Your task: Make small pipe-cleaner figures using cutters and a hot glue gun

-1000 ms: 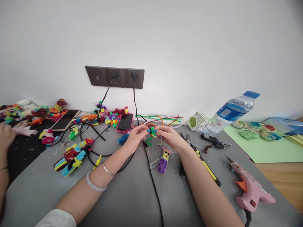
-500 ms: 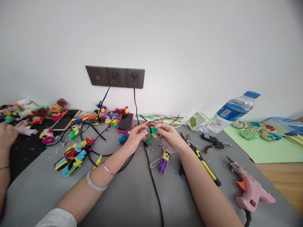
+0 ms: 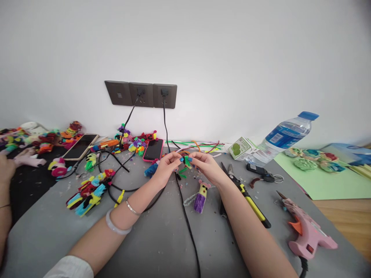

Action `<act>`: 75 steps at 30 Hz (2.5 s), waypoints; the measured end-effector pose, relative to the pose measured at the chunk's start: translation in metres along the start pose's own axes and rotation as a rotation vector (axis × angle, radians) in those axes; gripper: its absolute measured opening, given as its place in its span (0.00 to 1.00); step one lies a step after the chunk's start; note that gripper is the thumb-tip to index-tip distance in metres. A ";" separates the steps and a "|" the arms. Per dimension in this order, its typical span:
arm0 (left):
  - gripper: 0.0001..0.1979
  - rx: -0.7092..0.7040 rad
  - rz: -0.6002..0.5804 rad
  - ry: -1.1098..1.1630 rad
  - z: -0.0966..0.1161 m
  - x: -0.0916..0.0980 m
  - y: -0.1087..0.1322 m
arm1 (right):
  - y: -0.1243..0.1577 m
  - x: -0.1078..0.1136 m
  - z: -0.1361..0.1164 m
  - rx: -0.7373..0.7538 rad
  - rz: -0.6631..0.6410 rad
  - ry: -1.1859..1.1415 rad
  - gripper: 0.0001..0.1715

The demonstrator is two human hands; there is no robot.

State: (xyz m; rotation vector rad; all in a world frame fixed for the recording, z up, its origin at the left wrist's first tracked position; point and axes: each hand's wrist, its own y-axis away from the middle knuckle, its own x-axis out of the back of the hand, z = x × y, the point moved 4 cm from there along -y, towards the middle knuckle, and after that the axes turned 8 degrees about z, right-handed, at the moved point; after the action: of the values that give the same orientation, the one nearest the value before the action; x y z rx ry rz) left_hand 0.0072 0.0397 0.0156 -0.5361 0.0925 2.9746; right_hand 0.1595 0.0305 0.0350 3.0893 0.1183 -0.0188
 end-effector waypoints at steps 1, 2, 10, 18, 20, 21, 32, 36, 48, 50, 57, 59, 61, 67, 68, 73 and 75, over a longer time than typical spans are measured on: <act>0.16 -0.007 -0.001 -0.005 0.000 0.000 0.000 | 0.000 0.000 0.000 0.001 0.003 0.002 0.20; 0.16 -0.012 -0.001 -0.011 0.000 0.000 0.000 | 0.000 0.000 0.000 0.001 0.005 0.005 0.20; 0.15 -0.023 -0.009 -0.036 -0.001 0.001 0.000 | 0.000 -0.002 -0.001 0.015 0.014 0.035 0.21; 0.15 -0.018 -0.042 -0.026 -0.003 0.000 0.000 | 0.000 -0.001 -0.002 0.018 0.033 0.009 0.20; 0.16 -0.020 -0.032 -0.020 -0.002 -0.001 0.000 | 0.000 0.000 -0.001 0.027 0.029 -0.002 0.20; 0.16 -0.023 -0.027 -0.019 -0.002 -0.001 0.000 | -0.001 0.000 -0.001 0.030 0.028 -0.004 0.20; 0.17 -0.040 -0.040 -0.094 0.000 -0.002 0.001 | -0.001 -0.002 -0.001 0.055 0.010 0.002 0.20; 0.18 -0.052 -0.051 -0.103 0.002 -0.003 0.002 | 0.000 -0.003 -0.003 0.048 0.019 0.020 0.20; 0.13 -0.148 -0.038 -0.198 0.005 -0.003 0.003 | -0.001 -0.002 0.005 0.046 -0.013 0.047 0.19; 0.13 -0.150 -0.040 -0.201 0.005 -0.003 0.003 | -0.001 -0.002 0.005 0.045 -0.013 0.047 0.18; 0.13 -0.145 -0.035 -0.205 0.004 -0.002 0.002 | 0.001 -0.004 0.001 0.051 -0.012 0.046 0.20; 0.14 -0.146 -0.031 -0.205 0.004 -0.002 0.002 | 0.002 -0.005 0.001 0.056 -0.016 0.053 0.20; 0.14 -0.141 -0.028 -0.199 0.005 -0.002 0.002 | 0.002 -0.005 0.000 0.059 -0.018 0.056 0.19; 0.15 -0.099 -0.010 -0.145 0.006 -0.003 0.002 | 0.001 -0.005 -0.001 0.060 -0.009 0.051 0.20; 0.15 -0.096 0.001 -0.135 0.006 -0.003 0.002 | 0.001 -0.004 -0.001 0.061 -0.002 0.041 0.20; 0.14 -0.085 0.035 -0.107 0.005 -0.001 0.001 | -0.001 -0.001 -0.001 0.072 0.035 -0.003 0.20; 0.14 -0.086 0.042 -0.112 0.005 0.000 0.001 | -0.001 -0.001 -0.001 0.073 0.029 0.009 0.21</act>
State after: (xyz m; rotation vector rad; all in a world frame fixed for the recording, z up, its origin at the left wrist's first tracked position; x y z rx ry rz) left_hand 0.0057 0.0392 0.0201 -0.3807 -0.0342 3.0532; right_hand 0.1585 0.0315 0.0363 3.1639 0.0749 -0.0083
